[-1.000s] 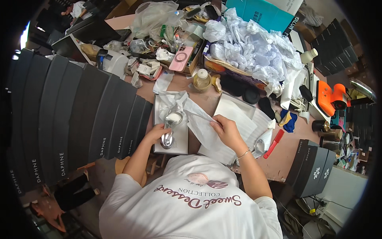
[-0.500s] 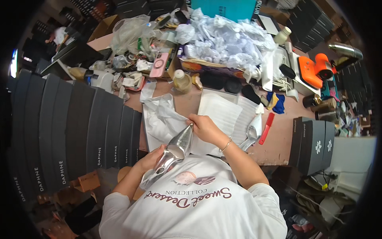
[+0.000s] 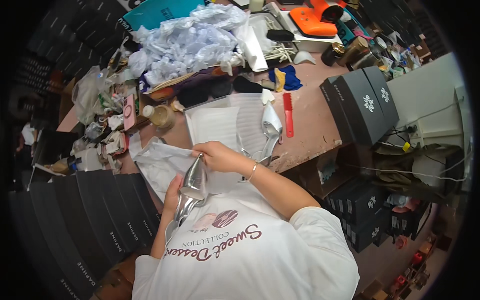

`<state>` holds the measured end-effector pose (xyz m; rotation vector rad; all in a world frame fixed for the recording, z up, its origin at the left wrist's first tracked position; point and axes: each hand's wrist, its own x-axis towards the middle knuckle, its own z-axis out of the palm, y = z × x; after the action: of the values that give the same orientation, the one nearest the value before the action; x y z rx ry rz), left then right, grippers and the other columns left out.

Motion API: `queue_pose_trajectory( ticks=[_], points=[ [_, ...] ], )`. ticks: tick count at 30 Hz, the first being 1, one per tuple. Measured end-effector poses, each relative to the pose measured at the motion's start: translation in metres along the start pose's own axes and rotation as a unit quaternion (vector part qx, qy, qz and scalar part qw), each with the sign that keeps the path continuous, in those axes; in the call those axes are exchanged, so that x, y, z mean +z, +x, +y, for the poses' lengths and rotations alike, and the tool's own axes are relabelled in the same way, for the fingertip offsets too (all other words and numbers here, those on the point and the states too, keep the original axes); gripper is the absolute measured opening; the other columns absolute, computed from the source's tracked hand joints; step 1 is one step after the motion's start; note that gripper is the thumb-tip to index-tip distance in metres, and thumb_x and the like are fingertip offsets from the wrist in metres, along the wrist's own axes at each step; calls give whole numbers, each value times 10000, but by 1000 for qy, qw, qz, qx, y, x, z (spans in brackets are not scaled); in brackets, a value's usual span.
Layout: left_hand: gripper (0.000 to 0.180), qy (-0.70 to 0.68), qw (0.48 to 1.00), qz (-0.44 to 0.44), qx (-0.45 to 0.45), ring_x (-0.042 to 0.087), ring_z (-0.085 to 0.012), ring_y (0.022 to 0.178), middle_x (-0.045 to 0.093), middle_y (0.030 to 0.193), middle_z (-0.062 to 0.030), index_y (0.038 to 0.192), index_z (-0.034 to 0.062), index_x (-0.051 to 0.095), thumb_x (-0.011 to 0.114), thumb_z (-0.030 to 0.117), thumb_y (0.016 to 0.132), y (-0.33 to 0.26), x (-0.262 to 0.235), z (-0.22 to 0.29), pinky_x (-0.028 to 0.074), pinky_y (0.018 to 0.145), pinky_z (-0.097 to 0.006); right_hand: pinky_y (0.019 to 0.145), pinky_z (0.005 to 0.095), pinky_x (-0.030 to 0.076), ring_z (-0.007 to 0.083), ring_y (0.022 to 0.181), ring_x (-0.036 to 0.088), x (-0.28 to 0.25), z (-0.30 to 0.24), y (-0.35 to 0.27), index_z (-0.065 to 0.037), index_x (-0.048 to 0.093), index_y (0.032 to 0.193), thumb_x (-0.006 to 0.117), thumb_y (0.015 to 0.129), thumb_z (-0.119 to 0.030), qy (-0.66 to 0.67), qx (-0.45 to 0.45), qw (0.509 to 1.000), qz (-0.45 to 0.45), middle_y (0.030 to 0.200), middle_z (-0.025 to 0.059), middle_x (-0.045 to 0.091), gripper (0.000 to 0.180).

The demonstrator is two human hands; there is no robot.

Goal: Cleaning a pair of silver high-heeled shoes and packing them into a shoebox with protective paper.

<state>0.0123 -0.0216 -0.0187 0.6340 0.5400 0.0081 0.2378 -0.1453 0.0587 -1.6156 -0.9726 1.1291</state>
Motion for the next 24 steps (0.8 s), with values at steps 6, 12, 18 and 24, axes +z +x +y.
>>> queue_pose_trajectory(
  ticks=[6, 12, 18, 24],
  points=[
    [438, 13, 998, -50, 47, 595, -122, 976, 615, 1103, -102, 1250, -30, 481, 574, 245, 923, -5, 49, 25, 468, 843, -239, 707, 241, 461, 111, 725, 534, -14, 3, -4, -22, 599, 1117, 479, 852, 40, 73, -62, 995, -4, 834, 26, 609, 297],
    [539, 109, 993, -3, 41, 555, -140, 1082, 558, 1227, -113, 1360, -3, 401, 530, -75, 841, -8, 53, 24, 431, 939, -263, 695, 258, 477, 130, 718, 564, -2, 8, -9, -4, 602, 1099, 513, 823, 26, 44, -46, 997, 47, 806, 70, 625, 291],
    [551, 146, 987, 3, 62, 558, -128, 1057, 563, 1225, -99, 1371, 26, 409, 489, -92, 838, -7, 59, 35, 428, 924, -253, 738, 227, 468, 79, 806, 552, -6, -5, -2, -3, 552, 1193, 492, 876, 25, 21, -33, 998, 51, 965, 41, 627, 324],
    [522, 135, 981, 24, 137, 553, -147, 1082, 543, 1258, -104, 1364, 21, 414, 457, -71, 852, -6, 55, 36, 439, 920, -264, 811, 268, 462, 97, 916, 532, -18, -19, -10, -85, 303, 1419, 563, 857, -9, 76, -63, 995, -29, 1095, 43, 574, 623]
  ],
)
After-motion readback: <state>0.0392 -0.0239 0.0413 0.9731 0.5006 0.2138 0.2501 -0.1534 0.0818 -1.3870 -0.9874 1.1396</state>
